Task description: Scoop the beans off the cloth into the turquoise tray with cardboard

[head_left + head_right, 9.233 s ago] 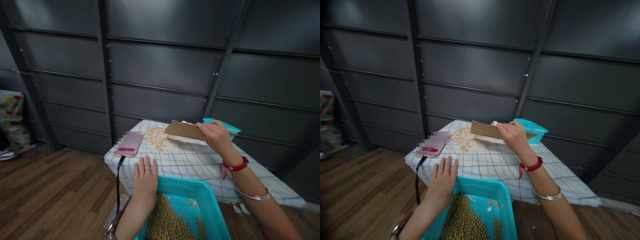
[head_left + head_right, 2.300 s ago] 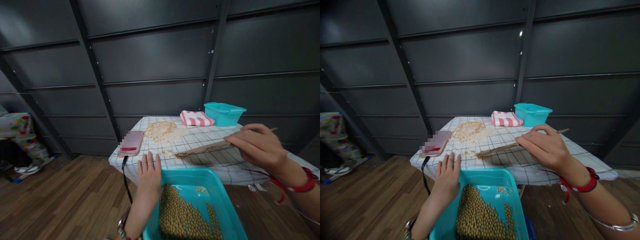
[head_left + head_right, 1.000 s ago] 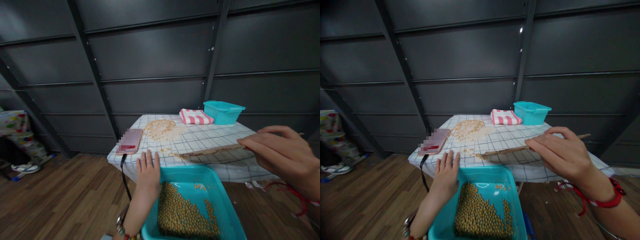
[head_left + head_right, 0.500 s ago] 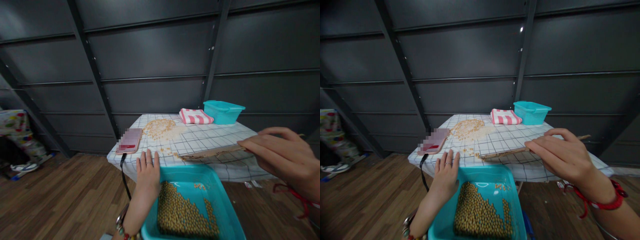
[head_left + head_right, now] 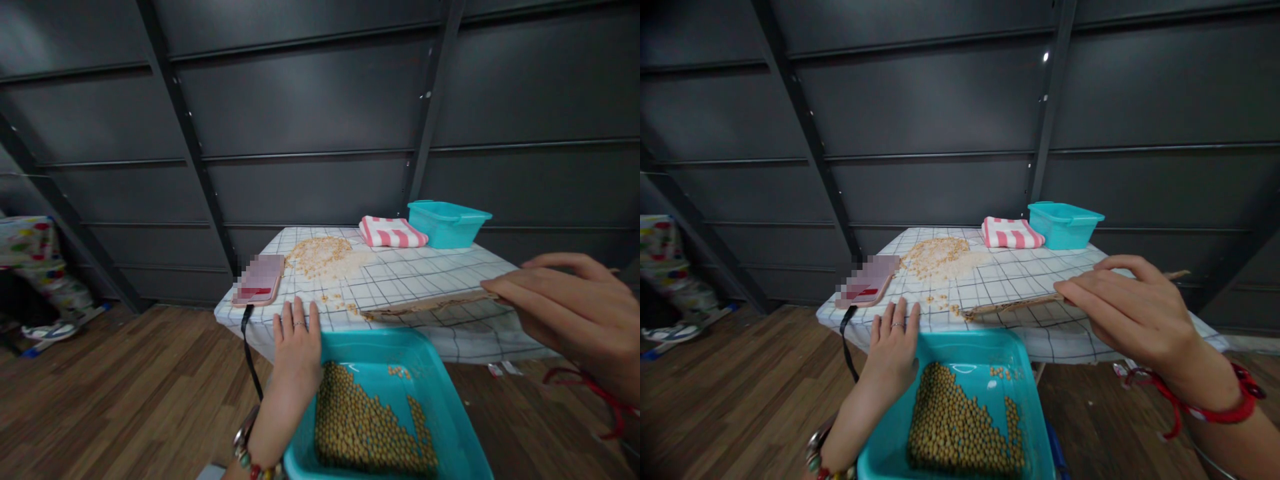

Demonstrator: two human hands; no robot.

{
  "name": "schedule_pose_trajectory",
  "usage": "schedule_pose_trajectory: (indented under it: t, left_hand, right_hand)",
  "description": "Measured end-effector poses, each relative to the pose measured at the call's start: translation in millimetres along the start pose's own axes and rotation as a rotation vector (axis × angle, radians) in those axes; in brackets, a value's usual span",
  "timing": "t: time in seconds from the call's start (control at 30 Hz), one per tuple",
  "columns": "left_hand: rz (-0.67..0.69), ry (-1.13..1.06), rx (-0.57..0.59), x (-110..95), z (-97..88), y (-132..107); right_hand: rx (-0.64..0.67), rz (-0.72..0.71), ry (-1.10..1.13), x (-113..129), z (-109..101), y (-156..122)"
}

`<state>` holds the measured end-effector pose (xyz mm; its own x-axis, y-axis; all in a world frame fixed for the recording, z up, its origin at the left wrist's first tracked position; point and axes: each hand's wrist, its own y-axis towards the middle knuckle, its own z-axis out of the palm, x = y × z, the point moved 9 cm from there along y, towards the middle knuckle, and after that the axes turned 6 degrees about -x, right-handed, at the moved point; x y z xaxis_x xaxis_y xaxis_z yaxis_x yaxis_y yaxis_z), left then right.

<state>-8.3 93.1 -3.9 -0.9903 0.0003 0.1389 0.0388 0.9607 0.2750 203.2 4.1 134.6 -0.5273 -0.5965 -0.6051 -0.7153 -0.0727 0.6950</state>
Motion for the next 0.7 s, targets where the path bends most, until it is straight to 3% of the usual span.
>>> schedule_pose_trajectory:
  t: [0.7]
  left_hand:
    - [-0.023, 0.012, 0.002, -2.3, -4.8, -0.4]
  right_hand:
    - [0.06, 0.03, -0.076, -5.3, 0.4, -1.2]
